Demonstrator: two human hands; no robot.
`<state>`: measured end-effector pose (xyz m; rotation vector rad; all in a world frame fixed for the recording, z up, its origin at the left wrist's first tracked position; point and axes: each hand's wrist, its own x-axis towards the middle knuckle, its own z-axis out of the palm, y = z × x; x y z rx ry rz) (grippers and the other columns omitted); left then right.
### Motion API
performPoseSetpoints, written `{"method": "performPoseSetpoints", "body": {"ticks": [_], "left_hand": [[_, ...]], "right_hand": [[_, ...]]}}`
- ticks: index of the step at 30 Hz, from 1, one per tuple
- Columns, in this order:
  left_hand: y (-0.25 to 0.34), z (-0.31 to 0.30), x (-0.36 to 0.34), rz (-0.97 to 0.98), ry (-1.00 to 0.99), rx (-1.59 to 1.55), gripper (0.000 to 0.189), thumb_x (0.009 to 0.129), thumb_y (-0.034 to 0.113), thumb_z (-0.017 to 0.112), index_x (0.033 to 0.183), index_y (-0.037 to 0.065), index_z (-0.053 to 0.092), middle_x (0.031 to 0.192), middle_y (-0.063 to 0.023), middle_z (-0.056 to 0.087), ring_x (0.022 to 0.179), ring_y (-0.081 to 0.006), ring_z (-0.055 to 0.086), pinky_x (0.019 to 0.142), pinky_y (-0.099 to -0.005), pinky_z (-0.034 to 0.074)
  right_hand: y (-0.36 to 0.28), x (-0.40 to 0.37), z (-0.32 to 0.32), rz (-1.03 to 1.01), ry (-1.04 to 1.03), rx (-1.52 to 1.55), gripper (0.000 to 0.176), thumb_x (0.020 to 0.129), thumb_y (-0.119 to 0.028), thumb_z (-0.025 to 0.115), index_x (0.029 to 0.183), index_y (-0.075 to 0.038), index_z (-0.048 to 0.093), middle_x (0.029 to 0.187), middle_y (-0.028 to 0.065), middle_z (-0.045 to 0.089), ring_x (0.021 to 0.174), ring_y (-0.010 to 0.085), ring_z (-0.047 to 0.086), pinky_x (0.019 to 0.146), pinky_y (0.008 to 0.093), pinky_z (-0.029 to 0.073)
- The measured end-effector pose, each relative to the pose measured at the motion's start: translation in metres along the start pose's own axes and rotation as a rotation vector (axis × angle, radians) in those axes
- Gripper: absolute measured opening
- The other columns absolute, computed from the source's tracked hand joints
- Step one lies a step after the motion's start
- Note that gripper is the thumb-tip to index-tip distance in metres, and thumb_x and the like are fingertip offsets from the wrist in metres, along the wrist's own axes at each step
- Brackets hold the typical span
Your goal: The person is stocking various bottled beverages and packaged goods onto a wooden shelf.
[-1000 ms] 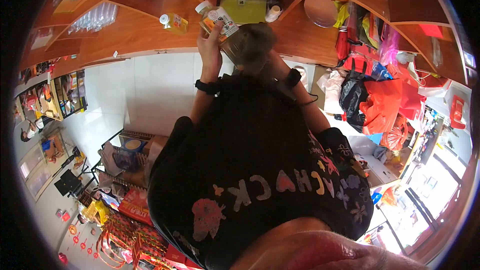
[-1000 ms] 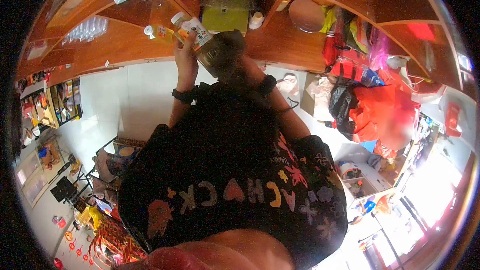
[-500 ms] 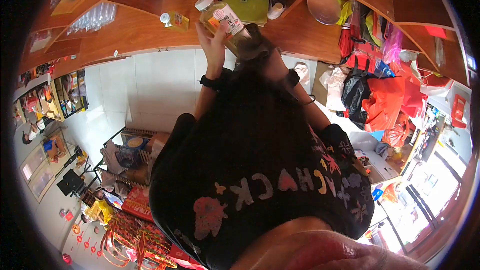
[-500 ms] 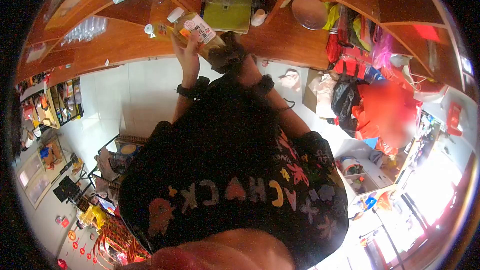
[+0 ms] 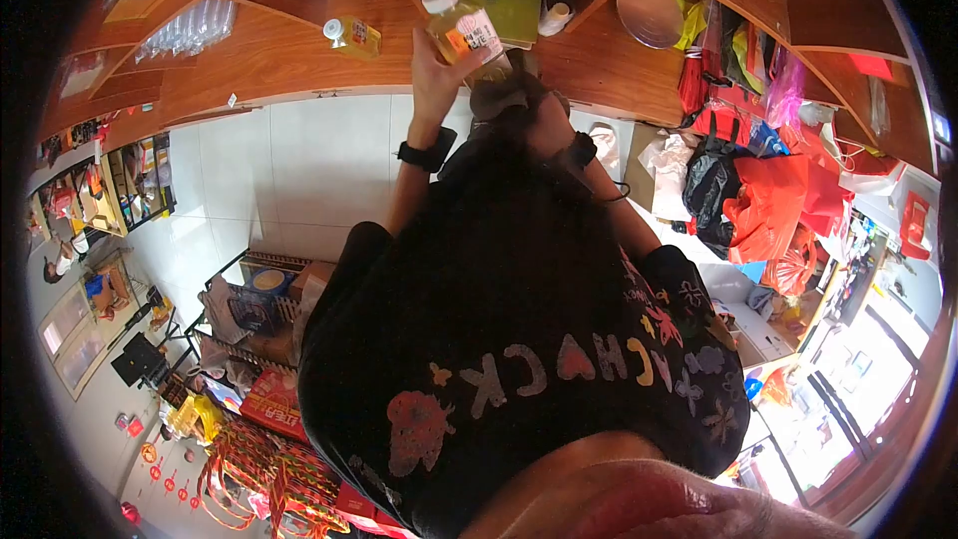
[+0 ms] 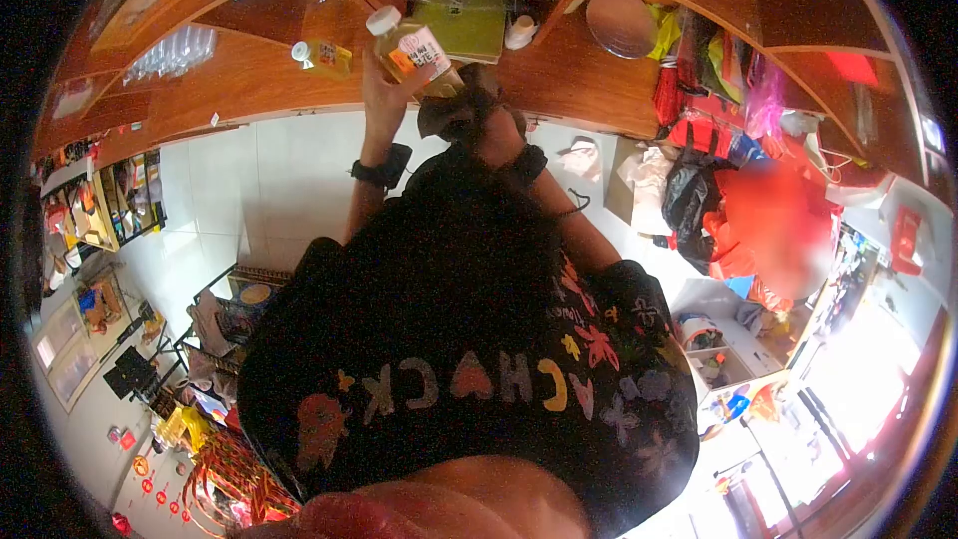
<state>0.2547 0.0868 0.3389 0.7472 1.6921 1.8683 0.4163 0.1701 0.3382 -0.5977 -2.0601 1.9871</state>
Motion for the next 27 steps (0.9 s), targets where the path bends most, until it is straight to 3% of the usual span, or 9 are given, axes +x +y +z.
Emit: {"method": "performPoseSetpoints", "body": {"ticks": [4, 7, 10, 13, 16, 19, 23, 26, 27], "left_hand": [[-0.016, 0.002, -0.006, 0.072, 0.149, 0.138, 0.067, 0.074, 0.008, 0.079, 0.126, 0.000, 0.036, 0.117, -0.0130, 0.055, 0.106, -0.0201, 0.057, 0.091, -0.0328, 0.049], [-0.025, -0.007, -0.001, 0.086, 0.170, 0.069, 0.067, 0.075, 0.006, 0.078, 0.126, 0.000, 0.036, 0.119, -0.0125, 0.053, 0.106, -0.0200, 0.057, 0.091, -0.0330, 0.049], [-0.017, -0.014, 0.001, 0.078, 0.172, 0.014, 0.066, 0.076, 0.004, 0.077, 0.127, 0.001, 0.035, 0.120, -0.0119, 0.052, 0.106, -0.0199, 0.056, 0.091, -0.0332, 0.048], [-0.025, -0.032, 0.009, 0.127, 0.200, 0.032, 0.068, 0.076, 0.004, 0.077, 0.129, 0.002, 0.034, 0.120, -0.0107, 0.052, 0.108, -0.0212, 0.054, 0.093, -0.0340, 0.047], [-0.024, -0.042, 0.014, 0.239, 0.281, 0.255, 0.069, 0.075, 0.004, 0.078, 0.128, 0.001, 0.033, 0.121, -0.0114, 0.050, 0.111, -0.0223, 0.052, 0.095, -0.0360, 0.045], [-0.082, -0.084, 0.021, 0.229, 0.408, 0.326, 0.069, 0.074, 0.003, 0.079, 0.126, 0.001, 0.034, 0.124, -0.0126, 0.048, 0.112, -0.0230, 0.051, 0.095, -0.0370, 0.044], [-0.117, -0.103, 0.032, 0.159, 0.512, 0.278, 0.067, 0.074, 0.002, 0.077, 0.125, 0.001, 0.034, 0.125, -0.0132, 0.048, 0.111, -0.0234, 0.052, 0.093, -0.0370, 0.045], [-0.146, -0.109, 0.040, 0.121, 0.562, 0.212, 0.064, 0.073, 0.000, 0.077, 0.123, 0.003, 0.037, 0.125, -0.0129, 0.049, 0.110, -0.0235, 0.052, 0.092, -0.0375, 0.046], [-0.156, -0.111, 0.043, 0.105, 0.590, 0.283, 0.063, 0.074, -0.001, 0.076, 0.123, 0.003, 0.038, 0.125, -0.0127, 0.049, 0.110, -0.0233, 0.052, 0.092, -0.0376, 0.046]], "right_hand": [[0.022, -0.003, -0.010, -0.097, -0.101, -0.148, 0.040, 0.088, -0.014, 0.060, 0.124, -0.002, 0.046, 0.104, 0.0131, 0.066, 0.095, 0.0241, 0.065, 0.078, 0.0358, 0.052], [0.037, 0.004, -0.008, -0.293, 0.008, -0.376, 0.038, 0.088, -0.014, 0.057, 0.123, -0.004, 0.047, 0.106, 0.0137, 0.066, 0.098, 0.0289, 0.065, 0.081, 0.0386, 0.051], [0.024, 0.004, -0.008, -0.047, -0.006, -0.317, 0.044, 0.082, -0.022, 0.063, 0.121, -0.003, 0.055, 0.106, 0.0153, 0.066, 0.102, 0.0286, 0.064, 0.087, 0.0364, 0.050], [0.017, 0.005, -0.014, -0.115, -0.031, -0.507, 0.048, 0.080, -0.023, 0.066, 0.121, -0.003, 0.056, 0.109, 0.0158, 0.066, 0.105, 0.0311, 0.063, 0.090, 0.0381, 0.048], [0.073, -0.006, -0.042, -0.417, 0.087, -0.635, 0.038, 0.084, -0.016, 0.062, 0.120, -0.004, 0.055, 0.109, 0.0189, 0.064, 0.106, 0.0344, 0.060, 0.087, 0.0430, 0.048], [0.063, -0.016, -0.054, -0.179, 0.308, -0.317, 0.044, 0.074, -0.019, 0.075, 0.113, -0.002, 0.061, 0.102, 0.0144, 0.068, 0.100, 0.0307, 0.065, 0.089, 0.0384, 0.049], [0.098, -0.029, -0.082, -0.066, 0.374, -0.471, 0.039, 0.077, -0.016, 0.074, 0.112, -0.002, 0.061, 0.103, 0.0141, 0.068, 0.098, 0.0273, 0.065, 0.084, 0.0359, 0.051], [0.110, -0.054, -0.092, 0.042, 0.411, -0.350, 0.039, 0.083, -0.018, 0.068, 0.118, -0.004, 0.059, 0.113, 0.0157, 0.065, 0.105, 0.0271, 0.061, 0.091, 0.0356, 0.048], [0.154, -0.067, -0.107, 0.062, 0.387, -0.307, 0.039, 0.083, -0.016, 0.067, 0.119, -0.004, 0.059, 0.115, 0.0141, 0.065, 0.106, 0.0252, 0.062, 0.092, 0.0348, 0.048]]}}
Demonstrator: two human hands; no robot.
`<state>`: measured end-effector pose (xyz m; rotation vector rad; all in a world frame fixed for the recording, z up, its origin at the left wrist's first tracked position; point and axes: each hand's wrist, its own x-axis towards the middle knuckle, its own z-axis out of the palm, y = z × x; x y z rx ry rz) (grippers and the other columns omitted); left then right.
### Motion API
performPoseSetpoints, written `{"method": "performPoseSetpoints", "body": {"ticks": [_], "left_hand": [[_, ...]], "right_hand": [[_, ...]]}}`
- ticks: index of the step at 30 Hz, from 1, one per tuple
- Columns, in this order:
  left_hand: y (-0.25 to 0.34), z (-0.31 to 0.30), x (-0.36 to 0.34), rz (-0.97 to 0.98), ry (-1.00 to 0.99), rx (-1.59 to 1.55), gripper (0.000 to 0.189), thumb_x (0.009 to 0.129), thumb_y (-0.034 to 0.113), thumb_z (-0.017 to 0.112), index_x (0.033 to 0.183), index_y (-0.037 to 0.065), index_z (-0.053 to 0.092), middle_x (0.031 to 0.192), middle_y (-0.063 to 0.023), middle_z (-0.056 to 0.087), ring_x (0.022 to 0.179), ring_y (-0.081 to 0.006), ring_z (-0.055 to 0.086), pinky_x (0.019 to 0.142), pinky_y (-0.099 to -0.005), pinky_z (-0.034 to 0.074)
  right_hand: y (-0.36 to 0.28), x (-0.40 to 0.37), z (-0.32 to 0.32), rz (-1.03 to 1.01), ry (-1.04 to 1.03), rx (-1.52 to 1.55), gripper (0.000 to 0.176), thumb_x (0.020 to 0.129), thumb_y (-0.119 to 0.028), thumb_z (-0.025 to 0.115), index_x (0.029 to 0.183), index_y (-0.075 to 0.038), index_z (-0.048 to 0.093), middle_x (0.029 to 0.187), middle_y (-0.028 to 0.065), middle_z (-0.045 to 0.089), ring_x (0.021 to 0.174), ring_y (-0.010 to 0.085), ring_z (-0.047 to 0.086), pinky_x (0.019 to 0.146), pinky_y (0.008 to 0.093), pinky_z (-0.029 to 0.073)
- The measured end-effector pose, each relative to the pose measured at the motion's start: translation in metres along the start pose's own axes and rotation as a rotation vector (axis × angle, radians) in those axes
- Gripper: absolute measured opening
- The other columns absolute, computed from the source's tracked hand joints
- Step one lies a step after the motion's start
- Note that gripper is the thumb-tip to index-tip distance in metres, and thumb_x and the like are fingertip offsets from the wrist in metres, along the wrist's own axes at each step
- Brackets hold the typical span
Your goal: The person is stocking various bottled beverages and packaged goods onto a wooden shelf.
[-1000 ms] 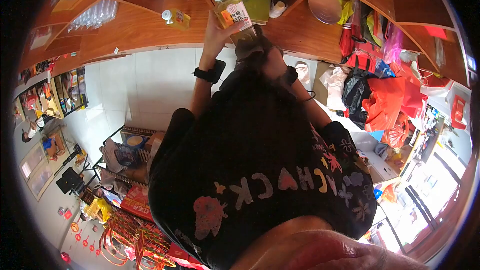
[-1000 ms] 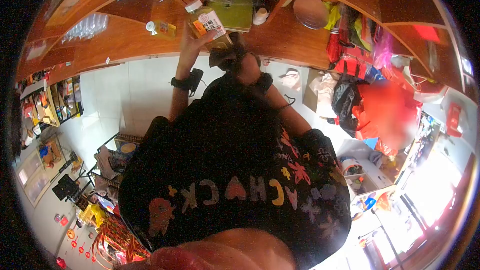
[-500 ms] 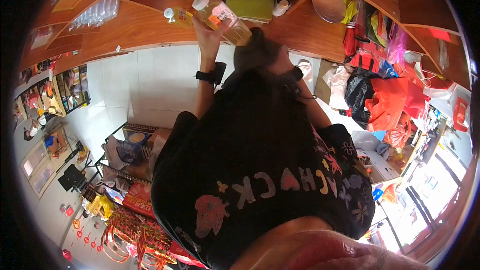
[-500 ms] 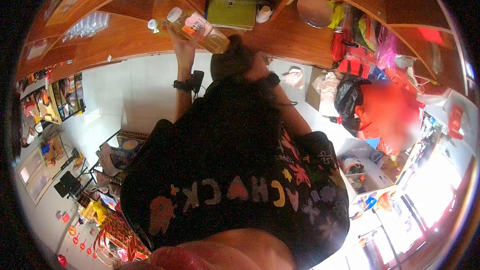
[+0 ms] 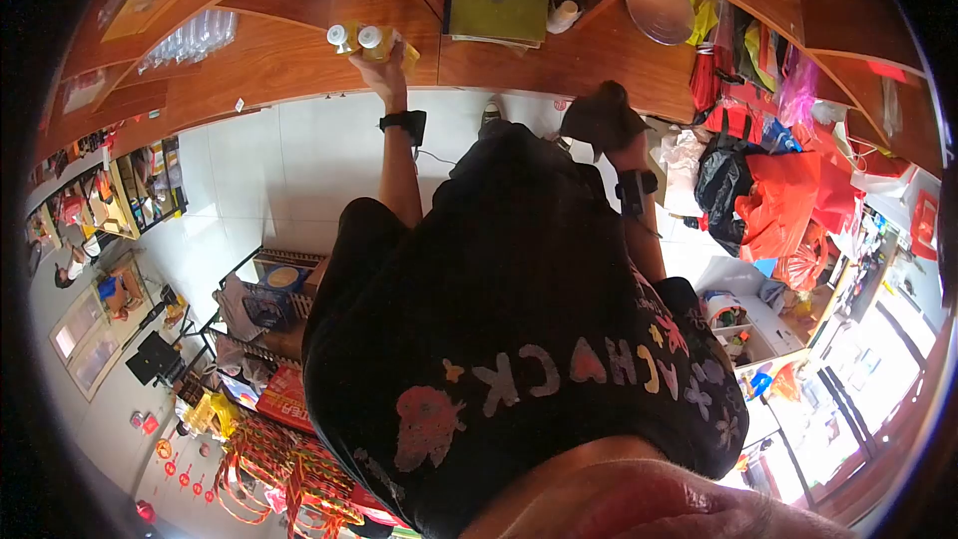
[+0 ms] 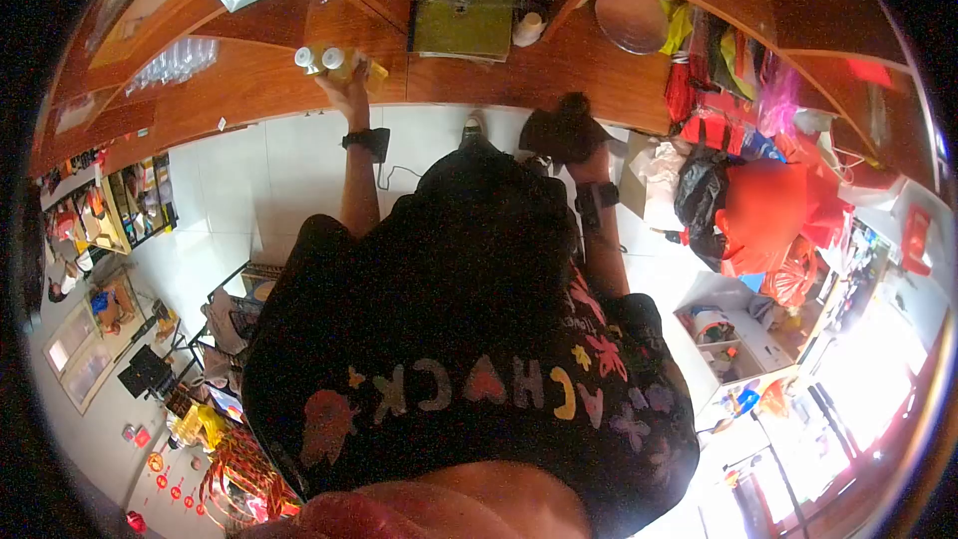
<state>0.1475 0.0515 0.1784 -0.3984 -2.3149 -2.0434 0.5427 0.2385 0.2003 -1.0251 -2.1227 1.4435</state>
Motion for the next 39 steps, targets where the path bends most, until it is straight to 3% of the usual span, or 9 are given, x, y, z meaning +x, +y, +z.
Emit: {"method": "performPoseSetpoints", "body": {"ticks": [4, 10, 13, 14, 16, 18, 20, 28, 39], "left_hand": [[0.003, 0.015, 0.001, 0.059, 0.041, -0.191, 0.063, 0.074, -0.005, 0.073, 0.127, 0.006, 0.042, 0.124, -0.0113, 0.049, 0.109, -0.0220, 0.052, 0.092, -0.0370, 0.047], [0.000, 0.033, 0.004, 0.087, 0.134, -0.320, 0.065, 0.077, -0.006, 0.071, 0.134, 0.006, 0.042, 0.125, -0.0106, 0.049, 0.106, -0.0224, 0.054, 0.094, -0.0392, 0.049], [-0.029, 0.028, 0.003, 0.172, 0.172, 0.081, 0.060, 0.080, -0.007, 0.068, 0.133, 0.004, 0.041, 0.125, -0.0118, 0.048, 0.105, -0.0226, 0.054, 0.094, -0.0408, 0.050], [-0.041, 0.035, 0.001, -0.015, 0.129, -0.746, 0.056, 0.083, -0.007, 0.066, 0.133, 0.002, 0.041, 0.126, -0.0133, 0.048, 0.108, -0.0238, 0.053, 0.094, -0.0398, 0.050], [-0.060, 0.029, -0.012, 0.203, 0.271, 0.233, 0.055, 0.086, 0.010, 0.067, 0.131, -0.001, 0.037, 0.124, -0.0177, 0.044, 0.110, -0.0289, 0.048, 0.094, -0.0425, 0.045], [-0.060, 0.021, -0.032, 0.144, 0.340, 0.590, 0.059, 0.082, 0.024, 0.071, 0.124, -0.001, 0.038, 0.116, -0.0181, 0.041, 0.106, -0.0261, 0.041, 0.092, -0.0410, 0.040], [-0.060, 0.038, -0.042, 0.056, 0.214, -0.041, 0.037, 0.085, 0.008, 0.063, 0.114, 0.001, 0.041, 0.106, -0.0122, 0.043, 0.094, -0.0202, 0.044, 0.084, -0.0349, 0.041], [0.205, 0.124, -0.107, 0.331, -1.058, 0.227, 0.013, 0.092, 0.012, 0.059, 0.103, 0.007, 0.061, 0.096, -0.0074, 0.062, 0.085, -0.0196, 0.058, 0.074, -0.0315, 0.048], [0.427, 0.240, -0.045, 1.221, -0.367, 0.400, 0.041, 0.087, 0.022, 0.062, 0.122, 0.005, 0.053, 0.124, -0.0200, 0.053, 0.110, -0.0378, 0.056, 0.089, -0.0478, 0.047]], "right_hand": [[-0.022, -0.014, -0.013, 0.018, -0.012, -0.348, 0.036, 0.085, -0.018, 0.065, 0.117, -0.003, 0.060, 0.111, 0.0104, 0.066, 0.100, 0.0230, 0.063, 0.092, 0.0346, 0.050], [0.020, -0.008, 0.009, 0.470, 0.139, 1.294, 0.036, 0.087, -0.024, 0.063, 0.117, -0.005, 0.058, 0.099, 0.0109, 0.068, 0.093, 0.0230, 0.065, 0.084, 0.0343, 0.052], [0.002, -0.010, -0.003, -0.046, 0.016, -0.319, 0.032, 0.078, -0.013, 0.070, 0.108, -0.004, 0.062, 0.103, 0.0121, 0.068, 0.098, 0.0244, 0.064, 0.082, 0.0361, 0.051], [0.000, -0.012, -0.001, 0.035, 0.068, -0.195, 0.032, 0.076, -0.011, 0.071, 0.105, -0.003, 0.062, 0.102, 0.0126, 0.068, 0.097, 0.0256, 0.064, 0.082, 0.0361, 0.051], [0.007, -0.011, -0.003, 0.061, 0.036, -0.170, 0.035, 0.074, -0.015, 0.073, 0.106, -0.004, 0.063, 0.100, 0.0127, 0.068, 0.096, 0.0240, 0.064, 0.083, 0.0367, 0.052], [0.052, -0.015, 0.002, 0.111, 0.041, 0.232, 0.027, 0.089, -0.013, 0.057, 0.115, -0.004, 0.059, 0.110, 0.0103, 0.065, 0.103, 0.0236, 0.061, 0.090, 0.0395, 0.051], [0.052, -0.011, 0.002, 0.304, 0.081, 1.295, 0.027, 0.096, -0.014, 0.047, 0.121, -0.005, 0.055, 0.115, 0.0075, 0.062, 0.105, 0.0215, 0.060, 0.091, 0.0383, 0.051], [0.058, 0.000, -0.012, 0.119, 0.160, 1.056, 0.018, 0.096, -0.017, 0.047, 0.109, -0.006, 0.053, 0.098, 0.0051, 0.058, 0.091, 0.0168, 0.055, 0.081, 0.0308, 0.047], [0.045, -0.013, -0.052, 0.323, 0.120, 1.641, 0.026, 0.097, -0.030, 0.051, 0.112, -0.009, 0.057, 0.098, 0.0043, 0.061, 0.089, 0.0230, 0.060, 0.080, 0.0375, 0.052]]}}
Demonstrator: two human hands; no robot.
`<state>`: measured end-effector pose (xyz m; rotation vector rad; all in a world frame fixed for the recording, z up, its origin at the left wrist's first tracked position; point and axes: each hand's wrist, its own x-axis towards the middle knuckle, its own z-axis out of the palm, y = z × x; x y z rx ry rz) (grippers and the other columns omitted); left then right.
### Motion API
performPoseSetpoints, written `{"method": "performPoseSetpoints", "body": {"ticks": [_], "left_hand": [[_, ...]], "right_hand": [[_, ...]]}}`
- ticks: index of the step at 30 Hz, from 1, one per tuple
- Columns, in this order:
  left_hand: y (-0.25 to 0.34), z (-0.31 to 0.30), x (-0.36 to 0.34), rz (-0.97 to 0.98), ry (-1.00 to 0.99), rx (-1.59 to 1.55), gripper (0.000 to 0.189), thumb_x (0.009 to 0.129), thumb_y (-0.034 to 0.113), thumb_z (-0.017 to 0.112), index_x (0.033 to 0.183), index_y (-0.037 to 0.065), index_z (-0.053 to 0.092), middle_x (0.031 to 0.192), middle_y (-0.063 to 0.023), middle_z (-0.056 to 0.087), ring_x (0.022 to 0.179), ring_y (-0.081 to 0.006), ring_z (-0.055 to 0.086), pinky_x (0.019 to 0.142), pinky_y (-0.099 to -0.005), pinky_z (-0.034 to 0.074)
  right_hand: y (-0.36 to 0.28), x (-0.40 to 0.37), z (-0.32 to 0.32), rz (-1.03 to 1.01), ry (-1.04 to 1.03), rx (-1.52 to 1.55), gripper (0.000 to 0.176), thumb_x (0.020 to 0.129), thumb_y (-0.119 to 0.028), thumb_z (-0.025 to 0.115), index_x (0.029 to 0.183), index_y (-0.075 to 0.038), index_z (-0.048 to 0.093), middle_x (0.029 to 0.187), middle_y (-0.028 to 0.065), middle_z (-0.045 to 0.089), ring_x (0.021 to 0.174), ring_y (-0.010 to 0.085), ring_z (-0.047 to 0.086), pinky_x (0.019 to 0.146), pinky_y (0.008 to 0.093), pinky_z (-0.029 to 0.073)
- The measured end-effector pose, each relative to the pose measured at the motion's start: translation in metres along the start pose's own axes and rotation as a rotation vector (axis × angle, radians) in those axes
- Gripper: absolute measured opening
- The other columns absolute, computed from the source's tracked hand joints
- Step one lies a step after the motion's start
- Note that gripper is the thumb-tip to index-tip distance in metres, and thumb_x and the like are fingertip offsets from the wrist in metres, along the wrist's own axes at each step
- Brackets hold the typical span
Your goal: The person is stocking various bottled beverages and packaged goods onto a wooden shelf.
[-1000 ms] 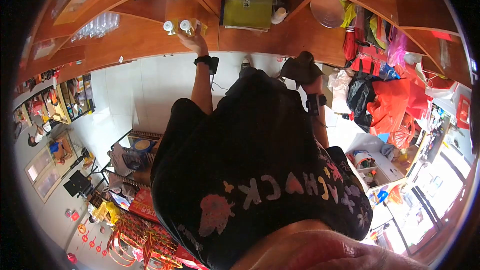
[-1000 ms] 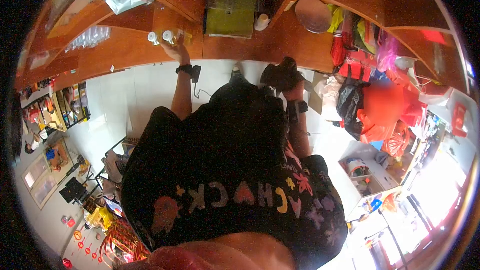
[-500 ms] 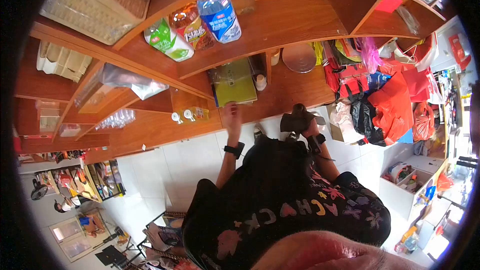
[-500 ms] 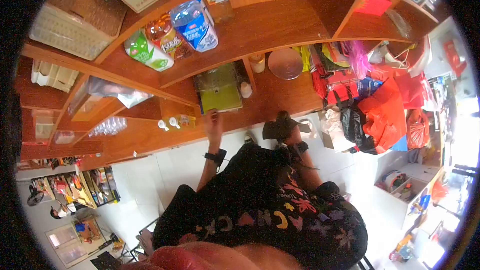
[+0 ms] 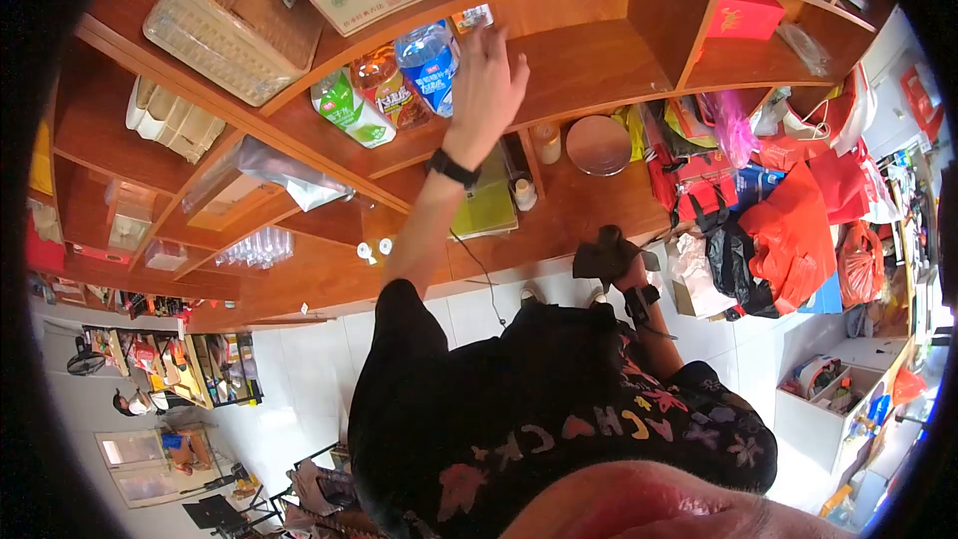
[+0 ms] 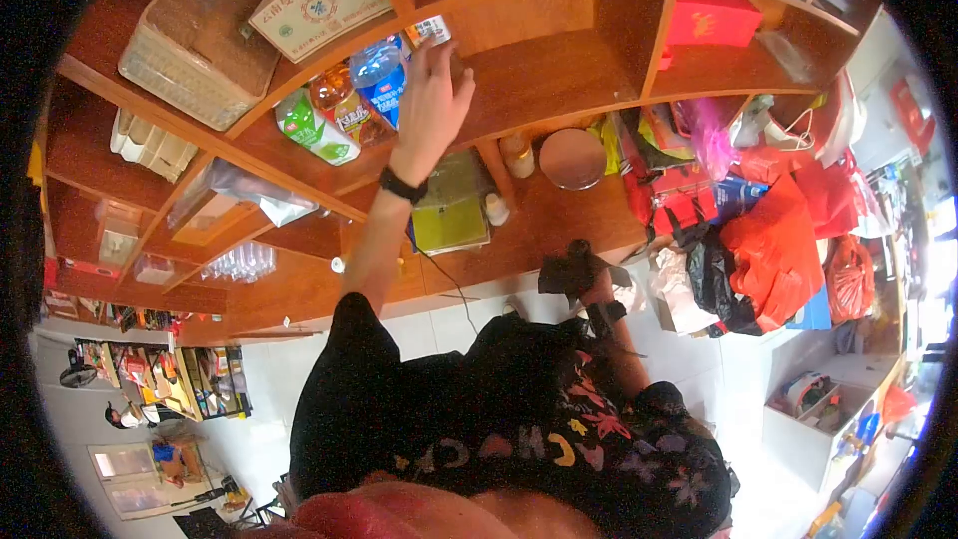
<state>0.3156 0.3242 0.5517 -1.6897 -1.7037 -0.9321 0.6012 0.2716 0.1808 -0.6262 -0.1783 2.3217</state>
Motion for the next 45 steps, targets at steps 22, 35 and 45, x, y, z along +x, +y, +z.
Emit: {"method": "performPoseSetpoints", "body": {"ticks": [22, 35, 45], "left_hand": [[-0.033, 0.035, 0.060, -0.164, -0.010, -0.161, 0.036, 0.077, 0.027, 0.076, 0.100, 0.003, 0.063, 0.095, -0.0190, 0.066, 0.088, -0.0401, 0.061, 0.075, -0.0463, 0.048], [0.003, 0.033, -0.002, -0.033, -0.007, -0.152, 0.051, 0.069, 0.024, 0.082, 0.111, 0.008, 0.058, 0.101, -0.0144, 0.066, 0.094, -0.0358, 0.062, 0.078, -0.0422, 0.052], [0.037, -0.042, -0.031, -0.222, 0.090, -0.735, 0.040, 0.066, 0.009, 0.084, 0.101, 0.002, 0.065, 0.096, -0.0071, 0.069, 0.086, -0.0157, 0.065, 0.078, -0.0292, 0.052]], "right_hand": [[-0.025, -0.025, -0.036, -0.350, -0.039, -0.107, 0.027, 0.093, -0.027, 0.056, 0.115, -0.011, 0.055, 0.101, 0.0048, 0.061, 0.092, 0.0202, 0.061, 0.080, 0.0358, 0.052], [-0.024, -0.026, 0.029, -0.425, 0.178, -0.410, 0.042, 0.096, -0.033, 0.053, 0.129, -0.007, 0.049, 0.109, 0.0068, 0.061, 0.092, 0.0195, 0.063, 0.078, 0.0336, 0.052], [-0.065, -0.043, 0.217, -1.039, -0.001, -1.367, 0.040, 0.095, -0.028, 0.052, 0.127, -0.004, 0.049, 0.117, 0.0130, 0.056, 0.108, 0.0280, 0.054, 0.094, 0.0404, 0.043]]}}
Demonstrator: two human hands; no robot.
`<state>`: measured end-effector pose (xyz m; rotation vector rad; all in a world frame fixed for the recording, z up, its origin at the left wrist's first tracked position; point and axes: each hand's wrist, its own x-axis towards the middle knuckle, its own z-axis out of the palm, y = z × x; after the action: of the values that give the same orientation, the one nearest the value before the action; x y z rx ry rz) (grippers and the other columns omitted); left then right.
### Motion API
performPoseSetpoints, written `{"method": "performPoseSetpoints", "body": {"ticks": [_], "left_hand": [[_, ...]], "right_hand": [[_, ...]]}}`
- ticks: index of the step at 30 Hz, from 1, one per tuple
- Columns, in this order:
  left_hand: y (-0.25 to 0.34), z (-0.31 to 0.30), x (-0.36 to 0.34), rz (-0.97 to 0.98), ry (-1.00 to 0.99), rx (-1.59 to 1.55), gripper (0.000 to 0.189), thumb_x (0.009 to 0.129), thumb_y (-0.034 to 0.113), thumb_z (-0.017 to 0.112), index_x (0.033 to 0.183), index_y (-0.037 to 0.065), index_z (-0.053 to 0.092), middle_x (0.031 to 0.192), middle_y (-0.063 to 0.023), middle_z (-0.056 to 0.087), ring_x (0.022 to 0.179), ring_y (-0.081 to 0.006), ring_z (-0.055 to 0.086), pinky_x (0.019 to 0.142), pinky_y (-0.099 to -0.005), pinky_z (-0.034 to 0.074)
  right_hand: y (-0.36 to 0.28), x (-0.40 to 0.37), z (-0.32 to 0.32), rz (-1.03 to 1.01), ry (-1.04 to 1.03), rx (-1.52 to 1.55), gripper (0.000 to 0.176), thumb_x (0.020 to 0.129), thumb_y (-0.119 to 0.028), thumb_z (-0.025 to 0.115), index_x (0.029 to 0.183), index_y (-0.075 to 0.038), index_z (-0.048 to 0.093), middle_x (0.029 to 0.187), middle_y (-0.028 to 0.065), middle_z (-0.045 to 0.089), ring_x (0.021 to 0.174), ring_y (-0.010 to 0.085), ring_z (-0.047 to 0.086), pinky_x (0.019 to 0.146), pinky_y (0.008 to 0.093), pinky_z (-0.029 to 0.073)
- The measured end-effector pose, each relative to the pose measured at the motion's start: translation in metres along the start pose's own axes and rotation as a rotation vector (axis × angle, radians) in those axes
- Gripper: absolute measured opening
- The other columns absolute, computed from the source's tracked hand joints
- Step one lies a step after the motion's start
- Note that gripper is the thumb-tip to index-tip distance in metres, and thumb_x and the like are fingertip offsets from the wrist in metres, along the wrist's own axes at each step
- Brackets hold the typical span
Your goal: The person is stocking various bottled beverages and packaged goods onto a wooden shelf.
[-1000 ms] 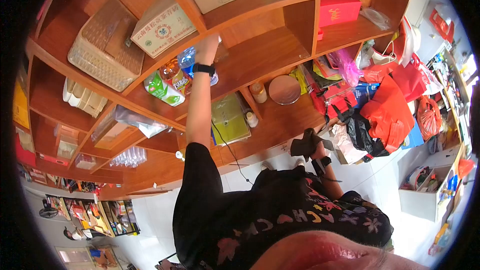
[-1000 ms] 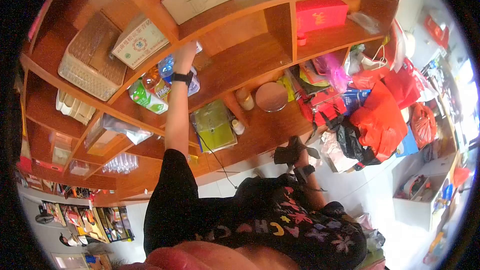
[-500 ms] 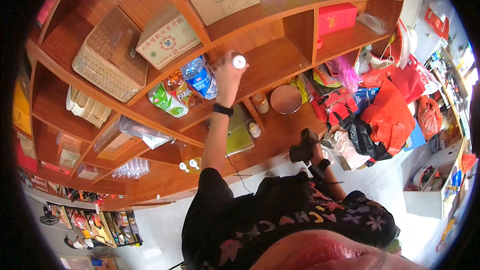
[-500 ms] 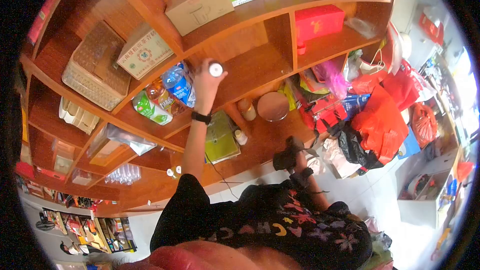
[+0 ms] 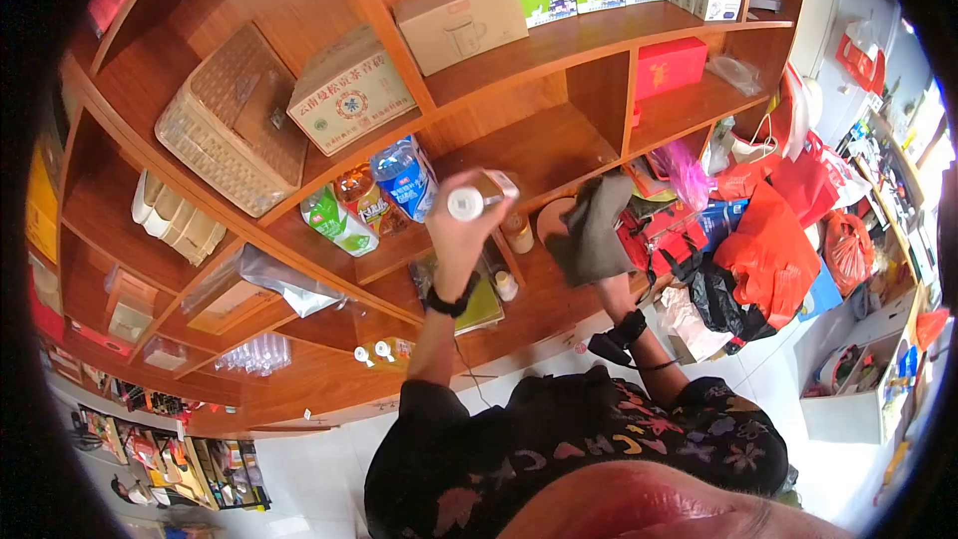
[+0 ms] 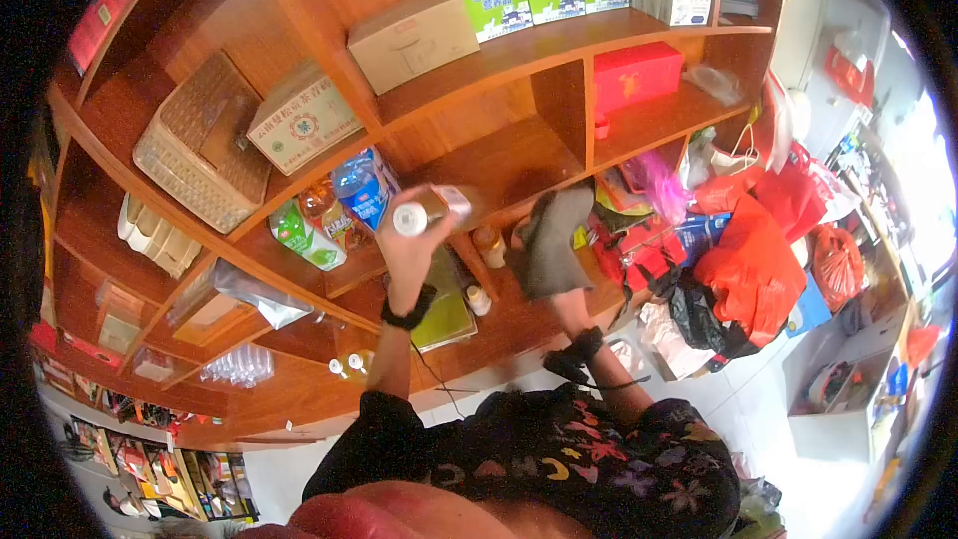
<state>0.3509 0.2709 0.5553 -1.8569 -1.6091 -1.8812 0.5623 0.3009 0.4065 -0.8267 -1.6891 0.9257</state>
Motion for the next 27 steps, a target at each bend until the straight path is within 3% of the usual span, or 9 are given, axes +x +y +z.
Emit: {"method": "performPoseSetpoints", "body": {"ticks": [4, 5, 7, 9, 12, 15, 20, 23, 27], "left_hand": [[0.015, -0.014, -0.029, -0.189, -0.234, -0.229, 0.043, 0.062, 0.005, 0.083, 0.101, 0.001, 0.064, 0.097, -0.0064, 0.068, 0.088, -0.0110, 0.062, 0.081, -0.0276, 0.049], [0.011, -0.016, -0.037, -0.175, -0.225, -0.168, 0.044, 0.062, 0.005, 0.083, 0.101, 0.001, 0.063, 0.099, -0.0066, 0.067, 0.092, -0.0112, 0.061, 0.083, -0.0275, 0.049], [0.012, -0.024, -0.046, -0.335, -0.197, -0.411, 0.045, 0.062, 0.004, 0.082, 0.102, 0.002, 0.062, 0.100, -0.0060, 0.065, 0.093, -0.0125, 0.061, 0.083, -0.0281, 0.049], [0.018, -0.034, -0.047, -0.337, -0.233, -0.430, 0.046, 0.062, 0.004, 0.082, 0.103, 0.002, 0.062, 0.100, -0.0055, 0.065, 0.094, -0.0131, 0.061, 0.084, -0.0287, 0.049], [0.017, -0.044, -0.051, -0.362, -0.286, -0.396, 0.046, 0.063, 0.004, 0.082, 0.104, 0.002, 0.061, 0.101, -0.0056, 0.065, 0.094, -0.0136, 0.062, 0.084, -0.0296, 0.050], [0.010, -0.048, -0.061, -0.451, -0.312, -0.441, 0.046, 0.064, 0.004, 0.082, 0.105, 0.002, 0.061, 0.102, -0.0068, 0.066, 0.094, -0.0143, 0.062, 0.084, -0.0305, 0.051], [-0.003, -0.052, -0.074, -0.543, -0.322, -0.673, 0.050, 0.062, 0.001, 0.080, 0.108, -0.001, 0.060, 0.103, -0.0130, 0.067, 0.098, -0.0213, 0.065, 0.086, -0.0342, 0.052], [-0.007, -0.058, -0.072, -0.595, -0.401, -0.821, 0.053, 0.058, -0.001, 0.080, 0.107, -0.002, 0.060, 0.103, -0.0154, 0.067, 0.098, -0.0254, 0.066, 0.088, -0.0377, 0.053], [-0.010, -0.054, -0.076, -0.642, -0.483, -1.037, 0.055, 0.059, 0.022, 0.082, 0.103, -0.003, 0.059, 0.095, -0.0140, 0.066, 0.092, -0.0276, 0.065, 0.091, -0.0417, 0.051]], "right_hand": [[-0.051, 0.012, 0.029, -0.211, -0.108, -0.149, 0.038, 0.094, -0.025, 0.052, 0.126, -0.004, 0.050, 0.119, 0.0155, 0.053, 0.114, 0.0319, 0.048, 0.099, 0.0436, 0.037], [-0.060, 0.009, 0.036, -0.249, -0.148, -0.162, 0.039, 0.094, -0.024, 0.052, 0.126, -0.003, 0.049, 0.122, 0.0175, 0.051, 0.117, 0.0344, 0.045, 0.101, 0.0453, 0.034], [-0.064, 0.000, 0.041, -0.362, -0.221, -0.287, 0.039, 0.093, -0.022, 0.052, 0.126, -0.002, 0.048, 0.126, 0.0199, 0.048, 0.120, 0.0379, 0.041, 0.105, 0.0475, 0.030], [-0.061, -0.006, 0.038, -0.512, -0.293, -0.506, 0.040, 0.092, -0.021, 0.053, 0.126, -0.002, 0.047, 0.128, 0.0206, 0.045, 0.122, 0.0397, 0.039, 0.106, 0.0483, 0.028], [-0.049, -0.013, 0.040, -0.370, -0.439, -0.386, 0.049, 0.089, -0.022, 0.055, 0.132, -0.001, 0.043, 0.132, 0.0226, 0.046, 0.127, 0.0394, 0.038, 0.108, 0.0450, 0.030], [-0.020, -0.025, 0.045, -0.310, -0.393, -0.339, 0.038, 0.093, -0.019, 0.048, 0.127, -0.002, 0.046, 0.129, 0.0209, 0.046, 0.126, 0.0383, 0.037, 0.110, 0.0462, 0.026], [-0.014, -0.013, 0.035, 0.127, -0.775, -0.377, 0.041, 0.098, -0.025, 0.045, 0.131, 0.000, 0.045, 0.133, 0.0195, 0.049, 0.126, 0.0333, 0.044, 0.109, 0.0423, 0.031], [-0.011, -0.015, 0.027, 0.309, -0.882, -0.007, 0.043, 0.099, -0.027, 0.044, 0.132, 0.000, 0.045, 0.134, 0.0189, 0.049, 0.125, 0.0319, 0.045, 0.109, 0.0415, 0.033], [-0.008, -0.040, 0.031, 0.640, -1.005, 0.835, 0.045, 0.100, -0.029, 0.043, 0.133, 0.001, 0.044, 0.135, 0.0181, 0.049, 0.123, 0.0300, 0.048, 0.108, 0.0405, 0.035]]}}
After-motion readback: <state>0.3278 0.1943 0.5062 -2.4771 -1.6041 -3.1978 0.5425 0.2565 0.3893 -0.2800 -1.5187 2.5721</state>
